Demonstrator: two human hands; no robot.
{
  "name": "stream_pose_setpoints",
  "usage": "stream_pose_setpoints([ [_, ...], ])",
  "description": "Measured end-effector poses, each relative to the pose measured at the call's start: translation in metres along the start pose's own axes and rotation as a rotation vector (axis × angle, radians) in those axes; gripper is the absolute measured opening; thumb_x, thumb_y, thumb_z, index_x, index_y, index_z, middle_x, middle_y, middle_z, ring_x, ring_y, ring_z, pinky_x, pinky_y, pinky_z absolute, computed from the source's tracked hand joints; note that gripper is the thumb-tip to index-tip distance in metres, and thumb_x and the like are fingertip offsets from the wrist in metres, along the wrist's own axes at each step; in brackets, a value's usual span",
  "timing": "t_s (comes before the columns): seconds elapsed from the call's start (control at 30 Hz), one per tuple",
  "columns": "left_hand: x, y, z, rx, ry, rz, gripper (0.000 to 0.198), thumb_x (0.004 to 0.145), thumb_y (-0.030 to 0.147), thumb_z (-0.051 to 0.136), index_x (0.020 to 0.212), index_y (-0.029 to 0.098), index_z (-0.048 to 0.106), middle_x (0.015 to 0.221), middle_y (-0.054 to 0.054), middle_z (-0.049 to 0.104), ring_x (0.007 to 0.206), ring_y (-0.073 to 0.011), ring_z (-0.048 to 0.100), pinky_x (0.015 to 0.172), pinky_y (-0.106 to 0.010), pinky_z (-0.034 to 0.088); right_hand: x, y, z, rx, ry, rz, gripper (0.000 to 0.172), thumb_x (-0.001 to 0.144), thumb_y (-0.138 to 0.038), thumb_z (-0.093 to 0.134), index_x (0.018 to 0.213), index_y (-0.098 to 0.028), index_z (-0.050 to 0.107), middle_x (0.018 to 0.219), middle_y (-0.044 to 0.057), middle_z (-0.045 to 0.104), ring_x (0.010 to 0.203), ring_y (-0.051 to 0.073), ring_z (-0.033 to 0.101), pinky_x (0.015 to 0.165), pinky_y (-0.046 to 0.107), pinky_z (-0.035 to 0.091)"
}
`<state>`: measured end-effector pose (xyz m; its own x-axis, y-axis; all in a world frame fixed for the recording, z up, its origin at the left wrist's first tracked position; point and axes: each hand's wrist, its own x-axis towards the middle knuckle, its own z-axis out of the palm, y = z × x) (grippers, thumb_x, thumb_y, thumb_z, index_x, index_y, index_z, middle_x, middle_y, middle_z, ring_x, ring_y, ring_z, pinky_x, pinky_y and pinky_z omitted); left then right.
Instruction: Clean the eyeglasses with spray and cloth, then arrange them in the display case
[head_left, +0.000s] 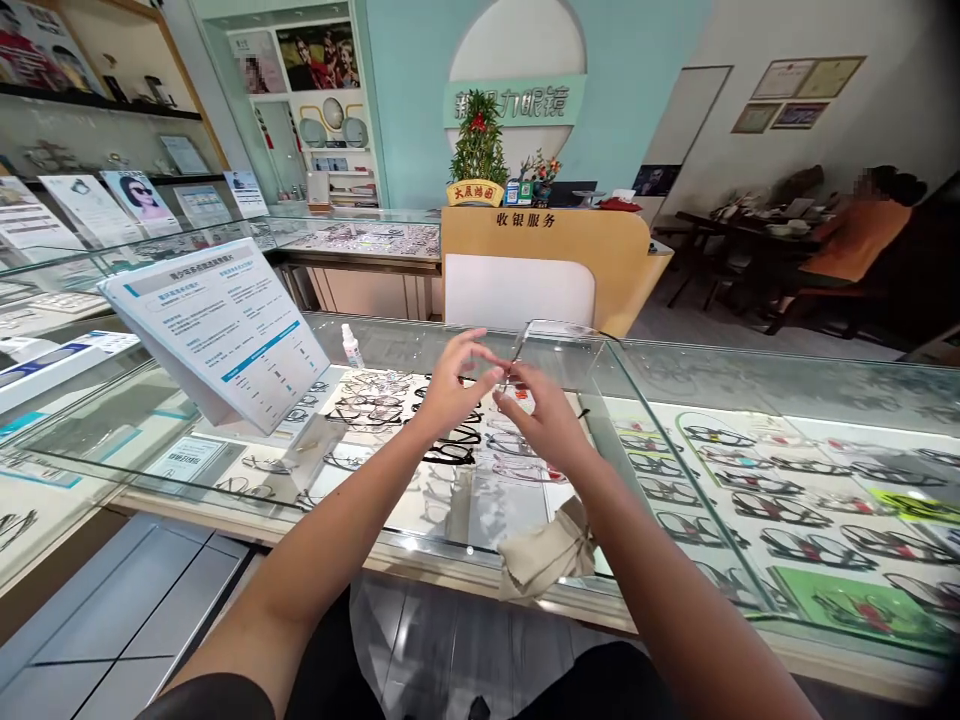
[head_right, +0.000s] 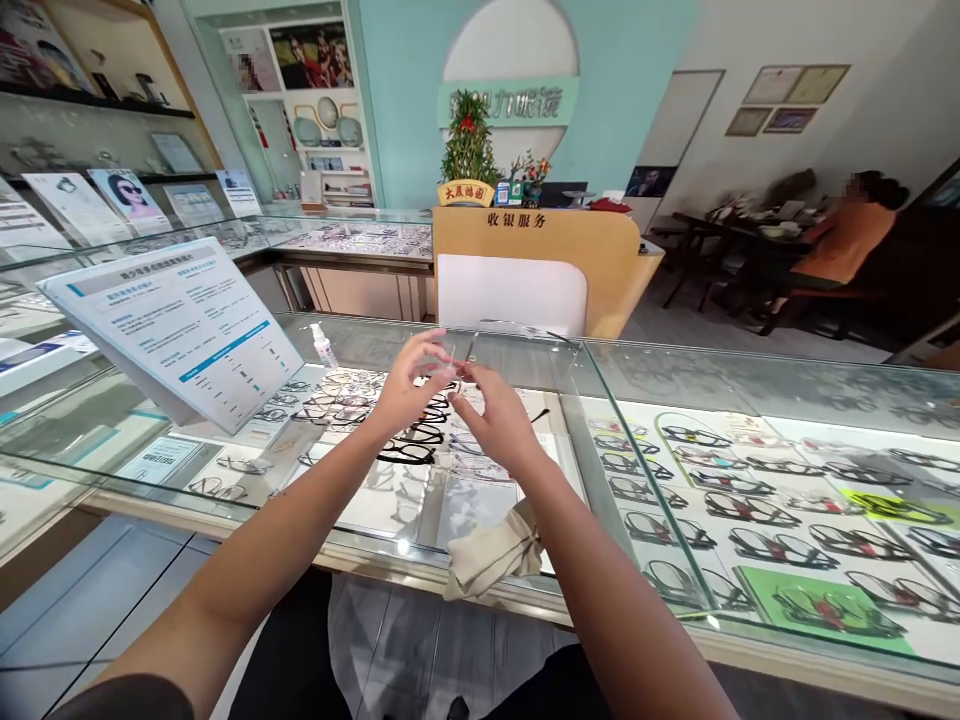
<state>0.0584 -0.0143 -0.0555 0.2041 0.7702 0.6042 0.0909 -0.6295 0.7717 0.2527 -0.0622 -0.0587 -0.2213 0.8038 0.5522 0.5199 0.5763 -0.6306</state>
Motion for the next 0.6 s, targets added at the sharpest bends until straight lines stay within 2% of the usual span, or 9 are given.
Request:
stream_pose_setpoints([
  [0.07, 0.012, -0.006, -0.017, 0.077, 0.141, 0.011, 0.023, 0.102, 0.044, 0.07, 0.093, 0.023, 0.064, 0.13, -0.012, 0.074, 0.126, -0.0274, 0.07, 0.105, -0.043, 0.059, 0.001, 0.003, -0.003, -0.027, 0.033, 0.005, 0.044, 0.109, -0.05, 0.061, 0.147, -0.028, 0.067, 0.134, 0.013, 0.077, 0.122, 0.033, 0.074, 0.106, 0.053, 0.06],
  [0.1, 0.019, -0.009, -0.028, 0.123, 0.216, 0.008, 0.02, 0.103, 0.039, 0.066, 0.092, 0.024, 0.062, 0.117, -0.01, 0.076, 0.117, -0.0252, 0.071, 0.102, -0.04, 0.057, 0.001, 0.004, -0.004, -0.038, 0.052, 0.004, 0.045, 0.11, -0.051, 0.06, 0.147, -0.028, 0.068, 0.134, 0.013, 0.077, 0.122, 0.033, 0.073, 0.107, 0.054, 0.059],
  [0.2, 0.036, -0.019, -0.072, 0.296, 0.411, -0.003, 0.013, 0.105, 0.03, 0.057, 0.093, 0.024, 0.057, 0.104, -0.006, 0.073, 0.103, -0.0225, 0.068, 0.096, -0.036, 0.053, 0.004, 0.008, -0.008, -0.072, 0.125, 0.001, 0.043, 0.112, -0.051, 0.054, 0.142, -0.026, 0.071, 0.131, 0.015, 0.077, 0.121, 0.034, 0.072, 0.108, 0.056, 0.057],
  [0.3, 0.044, -0.032, -0.117, 0.513, 0.523, -0.024, 0.014, 0.107, 0.027, 0.052, 0.093, 0.025, 0.054, 0.108, -0.008, 0.072, 0.11, -0.0256, 0.064, 0.103, -0.039, 0.049, 0.005, 0.009, -0.009, -0.099, 0.179, 0.004, 0.042, 0.113, -0.051, 0.05, 0.138, -0.025, 0.072, 0.13, 0.015, 0.078, 0.12, 0.035, 0.071, 0.107, 0.057, 0.056],
  [0.4, 0.043, -0.047, -0.151, 0.631, 0.595, -0.134, 0.02, 0.11, 0.023, 0.042, 0.092, 0.025, 0.052, 0.11, -0.011, 0.071, 0.116, -0.0289, 0.063, 0.11, -0.042, 0.047, 0.005, 0.009, -0.009, -0.116, 0.201, -0.006, 0.041, 0.114, -0.05, 0.049, 0.136, -0.025, 0.073, 0.131, 0.015, 0.079, 0.119, 0.035, 0.07, 0.106, 0.057, 0.055],
  [0.5, 0.038, -0.06, -0.169, 0.703, 0.658, -0.283, 0.021, 0.111, 0.022, 0.037, 0.093, 0.026, 0.048, 0.118, -0.014, 0.069, 0.124, -0.0311, 0.062, 0.115, -0.045, 0.045, 0.005, 0.009, -0.008, -0.112, 0.199, 0.008, 0.042, 0.114, -0.051, 0.049, 0.135, -0.025, 0.073, 0.13, 0.016, 0.079, 0.117, 0.034, 0.07, 0.105, 0.056, 0.055],
  [0.6, 0.034, -0.069, -0.177, 0.758, 0.708, -0.388, 0.005, 0.109, 0.028, 0.047, 0.107, 0.024, 0.051, 0.134, -0.016, 0.066, 0.137, -0.0329, 0.057, 0.123, -0.047, 0.041, 0.004, 0.009, -0.006, -0.092, 0.187, 0.03, 0.043, 0.113, -0.052, 0.048, 0.136, -0.025, 0.073, 0.131, 0.015, 0.079, 0.116, 0.034, 0.071, 0.105, 0.055, 0.056],
])
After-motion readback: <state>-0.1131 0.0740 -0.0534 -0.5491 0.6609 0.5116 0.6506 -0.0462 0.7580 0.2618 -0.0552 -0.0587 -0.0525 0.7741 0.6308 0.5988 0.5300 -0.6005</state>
